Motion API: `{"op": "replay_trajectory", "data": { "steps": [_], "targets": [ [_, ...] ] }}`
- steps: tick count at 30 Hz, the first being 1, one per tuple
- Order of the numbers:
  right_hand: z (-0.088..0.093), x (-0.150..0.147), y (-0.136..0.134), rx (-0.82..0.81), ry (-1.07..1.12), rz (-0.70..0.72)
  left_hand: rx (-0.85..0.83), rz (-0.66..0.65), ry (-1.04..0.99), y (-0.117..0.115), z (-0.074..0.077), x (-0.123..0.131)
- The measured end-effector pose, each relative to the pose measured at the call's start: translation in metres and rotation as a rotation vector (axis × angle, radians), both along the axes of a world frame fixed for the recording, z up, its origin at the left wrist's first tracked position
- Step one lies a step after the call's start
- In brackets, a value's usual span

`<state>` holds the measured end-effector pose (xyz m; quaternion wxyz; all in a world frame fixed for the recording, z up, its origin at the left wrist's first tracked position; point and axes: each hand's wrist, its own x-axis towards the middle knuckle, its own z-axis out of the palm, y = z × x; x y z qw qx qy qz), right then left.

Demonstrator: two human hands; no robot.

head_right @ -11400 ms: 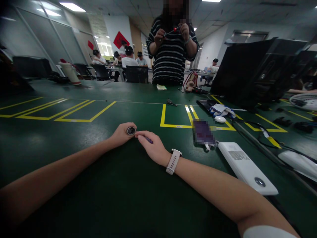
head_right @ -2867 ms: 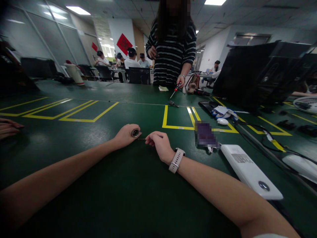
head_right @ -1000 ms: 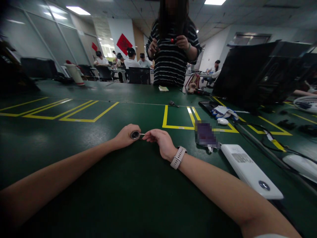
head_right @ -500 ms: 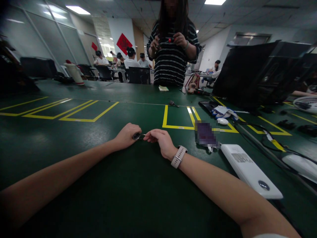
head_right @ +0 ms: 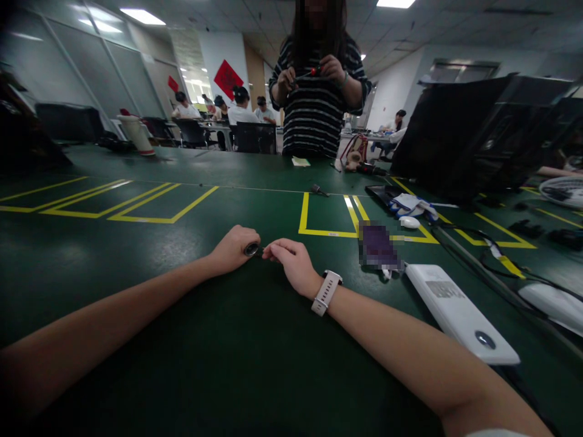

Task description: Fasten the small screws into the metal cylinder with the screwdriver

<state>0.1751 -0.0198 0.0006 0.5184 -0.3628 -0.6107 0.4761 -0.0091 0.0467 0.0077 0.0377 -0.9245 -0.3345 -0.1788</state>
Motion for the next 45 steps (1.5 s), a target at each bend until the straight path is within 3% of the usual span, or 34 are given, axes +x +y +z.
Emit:
{"op": "replay_trajectory", "data": {
  "steps": [7,12,16,19,23,26,29,32,37,40,45],
  "targets": [
    [0.004,0.003,0.006,-0.203,0.181,0.066,-0.014,-0.027,0.011,-0.001,0.001,-0.001],
    [0.003,0.003,0.007,-0.22,0.212,0.066,-0.055,-0.001,-0.039,0.0,0.0,0.0],
    [0.001,0.003,0.006,-0.193,0.229,0.051,-0.067,0.095,-0.103,0.004,-0.002,0.0],
    [0.0,0.004,0.005,-0.135,0.227,-0.008,-0.07,0.239,-0.201,0.01,-0.006,-0.004],
    [0.0,0.006,0.0,0.002,-0.049,-0.104,-0.045,0.46,-0.371,0.014,-0.007,-0.009],
    [-0.003,0.003,-0.003,0.095,-0.396,-0.008,-0.054,0.542,-0.525,0.011,-0.004,-0.008],
    [-0.009,-0.005,0.004,0.204,-0.605,0.065,-0.04,0.555,-0.612,0.01,-0.002,-0.005],
    [-0.014,-0.018,0.021,0.289,-0.672,0.064,-0.004,0.582,-0.681,0.013,-0.006,-0.005],
    [-0.009,-0.033,0.037,0.326,-0.679,0.158,0.111,0.74,-0.769,0.027,-0.009,-0.017],
    [-0.004,-0.026,0.017,0.373,-0.701,0.3,0.155,0.801,-0.748,0.031,-0.002,-0.028],
    [0.008,0.001,-0.047,0.467,-0.723,0.468,0.165,0.834,-0.659,0.027,0.011,-0.037]
  ]
}}
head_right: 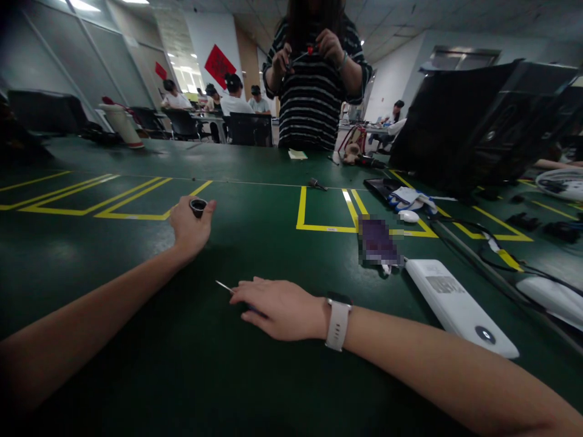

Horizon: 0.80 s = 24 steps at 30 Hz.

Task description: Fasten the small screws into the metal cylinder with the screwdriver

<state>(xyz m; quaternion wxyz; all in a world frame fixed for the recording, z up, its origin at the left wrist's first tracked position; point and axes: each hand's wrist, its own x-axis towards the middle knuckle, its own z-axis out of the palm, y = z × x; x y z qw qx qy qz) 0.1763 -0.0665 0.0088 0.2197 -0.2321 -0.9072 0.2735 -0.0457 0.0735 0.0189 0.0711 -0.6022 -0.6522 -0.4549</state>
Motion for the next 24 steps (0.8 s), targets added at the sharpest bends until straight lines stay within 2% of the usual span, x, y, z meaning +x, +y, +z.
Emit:
{"op": "replay_trajectory", "data": {
  "steps": [3,7,10,13,15,18,24],
  "targets": [
    [0.006,0.015,-0.027,-0.08,0.024,0.005,0.035,-0.105,0.099,-0.01,0.006,0.006],
    [0.011,0.033,-0.032,-0.301,0.267,-0.221,0.018,-0.34,0.057,-0.039,0.016,0.025],
    [0.011,0.043,-0.025,-0.601,0.518,-0.323,-0.081,-0.421,-0.2,-0.072,0.026,0.042],
    [0.008,0.043,-0.02,-0.787,0.747,-0.377,-0.299,-0.569,-0.64,-0.106,0.035,0.057],
    [0.005,0.039,-0.019,-0.827,0.853,-0.435,-0.439,-0.639,-0.869,-0.124,0.038,0.064],
    [0.002,0.033,-0.019,-0.846,0.927,-0.502,-0.547,-0.654,-1.044,-0.14,0.041,0.067],
    [0.0,0.03,-0.021,-0.769,0.851,-0.575,-0.704,-0.729,-1.3,-0.148,0.046,0.059]
  ]
}}
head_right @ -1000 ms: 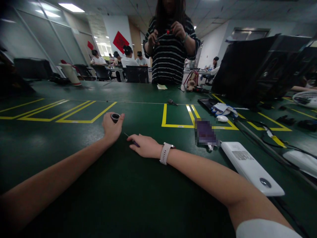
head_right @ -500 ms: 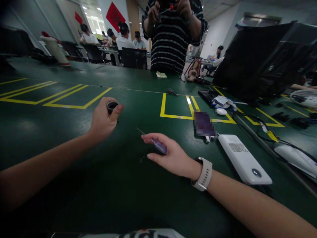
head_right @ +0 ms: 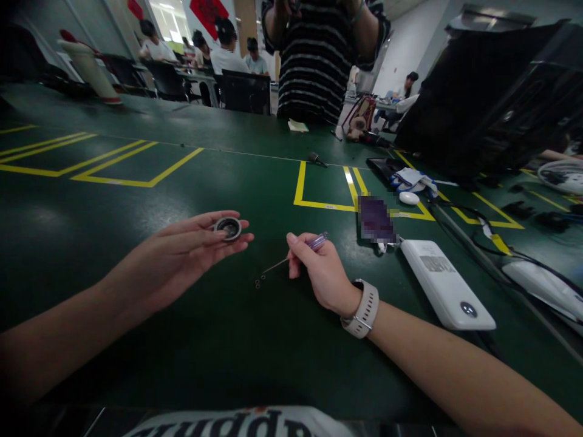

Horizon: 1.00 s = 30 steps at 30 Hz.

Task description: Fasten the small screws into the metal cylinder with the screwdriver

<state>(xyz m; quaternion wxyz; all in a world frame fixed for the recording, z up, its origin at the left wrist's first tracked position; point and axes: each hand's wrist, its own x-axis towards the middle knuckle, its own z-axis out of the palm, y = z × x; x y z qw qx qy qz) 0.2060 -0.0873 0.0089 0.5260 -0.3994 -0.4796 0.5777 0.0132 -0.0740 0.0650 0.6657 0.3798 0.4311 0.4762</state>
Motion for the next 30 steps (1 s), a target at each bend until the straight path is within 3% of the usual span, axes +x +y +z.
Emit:
{"op": "replay_trajectory", "data": {
  "steps": [6,10,16,22,30],
  "targets": [
    [-0.002,0.002,-0.002,0.023,-0.151,0.02,-0.027,-0.006,0.034,0.0,-0.003,-0.001],
    [0.007,0.003,-0.004,0.079,-0.366,0.054,-0.023,-0.021,0.067,0.001,-0.005,-0.001],
    [0.02,-0.004,-0.015,0.459,-0.739,0.06,-0.038,-0.028,0.171,0.002,-0.007,0.001],
    [0.005,-0.004,-0.02,0.757,-0.732,0.018,0.026,-0.037,0.261,0.004,-0.012,0.003],
    [0.007,0.0,-0.024,0.981,-0.698,-0.052,0.077,-0.099,0.318,0.006,-0.02,0.002]
  ]
}}
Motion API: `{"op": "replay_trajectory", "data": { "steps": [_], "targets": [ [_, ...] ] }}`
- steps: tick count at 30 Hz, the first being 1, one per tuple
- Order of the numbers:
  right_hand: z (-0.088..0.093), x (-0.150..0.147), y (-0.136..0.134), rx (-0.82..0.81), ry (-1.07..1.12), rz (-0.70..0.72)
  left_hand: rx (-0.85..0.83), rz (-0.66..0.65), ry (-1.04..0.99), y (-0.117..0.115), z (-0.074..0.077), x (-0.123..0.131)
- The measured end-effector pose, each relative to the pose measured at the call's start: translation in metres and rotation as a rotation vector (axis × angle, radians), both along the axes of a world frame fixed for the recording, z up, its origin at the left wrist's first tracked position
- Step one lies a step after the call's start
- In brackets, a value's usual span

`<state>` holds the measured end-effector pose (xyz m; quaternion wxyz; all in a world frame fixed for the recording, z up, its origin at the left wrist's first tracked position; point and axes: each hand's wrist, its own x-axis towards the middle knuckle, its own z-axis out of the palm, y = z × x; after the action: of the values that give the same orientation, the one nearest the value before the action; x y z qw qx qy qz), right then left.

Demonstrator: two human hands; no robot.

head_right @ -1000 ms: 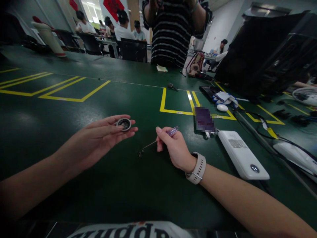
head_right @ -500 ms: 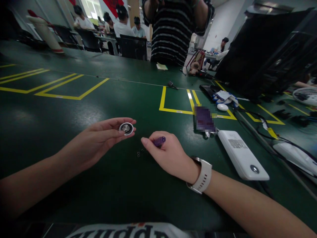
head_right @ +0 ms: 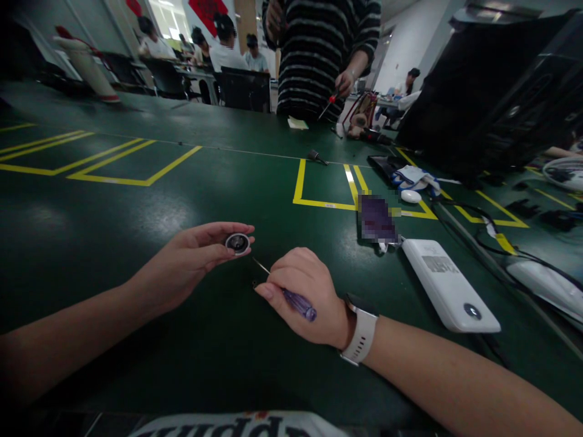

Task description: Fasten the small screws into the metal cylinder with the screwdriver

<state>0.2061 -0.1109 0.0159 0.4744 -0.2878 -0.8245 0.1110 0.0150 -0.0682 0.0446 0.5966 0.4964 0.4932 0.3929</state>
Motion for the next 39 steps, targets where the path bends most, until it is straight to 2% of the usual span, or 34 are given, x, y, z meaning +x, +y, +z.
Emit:
{"op": "replay_trajectory", "data": {
  "steps": [4,18,33,39],
  "targets": [
    [0.0023,-0.0012,-0.0005,0.071,-0.034,0.05,0.015,-0.015,0.018,-0.0017,-0.0008,0.0018],
    [0.0017,-0.0051,0.0015,0.011,-0.087,0.033,0.016,-0.081,0.008,-0.0056,-0.0051,0.0016],
    [0.0031,-0.005,-0.0001,0.032,-0.079,0.048,0.068,-0.001,0.008,-0.0072,-0.0036,0.0057],
    [0.0028,-0.0071,-0.0007,-0.032,-0.101,0.055,0.074,-0.011,0.026,-0.007,-0.0054,0.005]
  ]
}}
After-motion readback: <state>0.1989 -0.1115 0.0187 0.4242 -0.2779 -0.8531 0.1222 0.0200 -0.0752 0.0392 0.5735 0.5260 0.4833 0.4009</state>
